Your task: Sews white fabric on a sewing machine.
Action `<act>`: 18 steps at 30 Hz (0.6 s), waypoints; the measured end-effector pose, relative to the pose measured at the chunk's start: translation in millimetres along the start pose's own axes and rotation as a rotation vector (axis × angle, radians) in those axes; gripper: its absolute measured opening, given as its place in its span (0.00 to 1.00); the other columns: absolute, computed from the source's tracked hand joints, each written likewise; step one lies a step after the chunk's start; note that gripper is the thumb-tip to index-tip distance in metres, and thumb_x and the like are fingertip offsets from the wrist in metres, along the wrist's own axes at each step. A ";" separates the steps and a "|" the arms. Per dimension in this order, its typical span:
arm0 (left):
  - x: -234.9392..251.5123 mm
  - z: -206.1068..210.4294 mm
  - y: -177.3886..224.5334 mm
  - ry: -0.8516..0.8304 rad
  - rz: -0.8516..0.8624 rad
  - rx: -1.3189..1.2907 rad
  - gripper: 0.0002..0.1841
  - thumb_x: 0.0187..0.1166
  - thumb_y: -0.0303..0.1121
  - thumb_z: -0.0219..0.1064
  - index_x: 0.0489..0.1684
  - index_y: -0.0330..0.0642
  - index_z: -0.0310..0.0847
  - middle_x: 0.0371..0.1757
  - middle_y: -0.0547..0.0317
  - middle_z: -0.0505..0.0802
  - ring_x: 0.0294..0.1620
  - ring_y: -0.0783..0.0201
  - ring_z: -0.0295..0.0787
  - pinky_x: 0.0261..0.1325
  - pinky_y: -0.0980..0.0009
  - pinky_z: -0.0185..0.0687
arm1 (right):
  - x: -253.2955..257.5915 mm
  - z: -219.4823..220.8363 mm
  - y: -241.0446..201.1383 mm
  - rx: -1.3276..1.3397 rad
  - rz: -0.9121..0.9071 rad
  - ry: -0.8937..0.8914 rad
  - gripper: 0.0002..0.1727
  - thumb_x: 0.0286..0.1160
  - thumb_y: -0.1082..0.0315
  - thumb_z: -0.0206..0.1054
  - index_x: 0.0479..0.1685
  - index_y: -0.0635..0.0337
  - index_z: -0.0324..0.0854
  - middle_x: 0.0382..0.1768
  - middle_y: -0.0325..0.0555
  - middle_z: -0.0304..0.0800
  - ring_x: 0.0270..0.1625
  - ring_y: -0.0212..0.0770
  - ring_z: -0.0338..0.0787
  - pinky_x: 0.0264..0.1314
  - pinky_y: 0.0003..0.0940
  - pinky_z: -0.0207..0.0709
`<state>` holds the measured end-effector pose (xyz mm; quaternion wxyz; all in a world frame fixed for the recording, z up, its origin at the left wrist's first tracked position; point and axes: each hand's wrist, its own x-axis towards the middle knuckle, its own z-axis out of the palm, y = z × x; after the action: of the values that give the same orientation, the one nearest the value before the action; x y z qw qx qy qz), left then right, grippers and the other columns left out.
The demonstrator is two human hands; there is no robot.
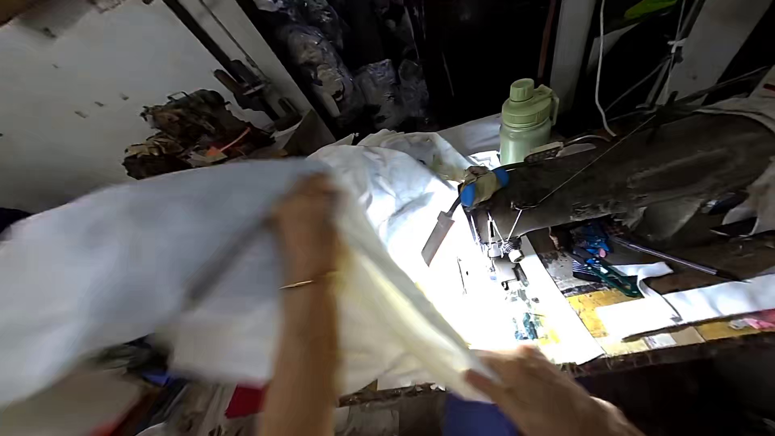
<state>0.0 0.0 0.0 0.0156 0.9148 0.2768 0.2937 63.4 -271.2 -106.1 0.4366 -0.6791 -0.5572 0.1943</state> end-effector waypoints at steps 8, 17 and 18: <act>-99.5 157.0 24.2 -0.743 -0.446 -0.583 0.13 0.86 0.27 0.60 0.61 0.29 0.82 0.50 0.42 0.89 0.48 0.59 0.84 0.55 0.64 0.80 | -62.1 -7.4 93.5 -0.509 0.181 0.329 0.22 0.79 0.50 0.63 0.47 0.58 0.93 0.41 0.50 0.95 0.40 0.49 0.94 0.39 0.44 0.87; -70.5 149.4 41.8 -0.857 -0.078 -0.147 0.17 0.89 0.36 0.57 0.63 0.37 0.86 0.59 0.40 0.92 0.60 0.46 0.89 0.65 0.49 0.80 | -30.7 47.1 112.8 -0.291 0.039 0.383 0.23 0.68 0.61 0.65 0.47 0.77 0.88 0.51 0.67 0.93 0.59 0.59 0.93 0.66 0.48 0.82; -69.7 148.2 45.2 -0.918 -0.164 -0.185 0.18 0.90 0.37 0.56 0.65 0.34 0.84 0.60 0.37 0.90 0.62 0.44 0.87 0.68 0.49 0.78 | -30.3 47.3 109.3 -0.293 0.054 0.373 0.22 0.67 0.63 0.66 0.47 0.77 0.89 0.51 0.67 0.94 0.58 0.60 0.93 0.65 0.50 0.83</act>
<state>56.4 -54.3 -150.8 0.2410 0.9199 0.2854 -0.1197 82.9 -281.2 -227.0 0.4235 -0.7741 -0.4705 -0.0058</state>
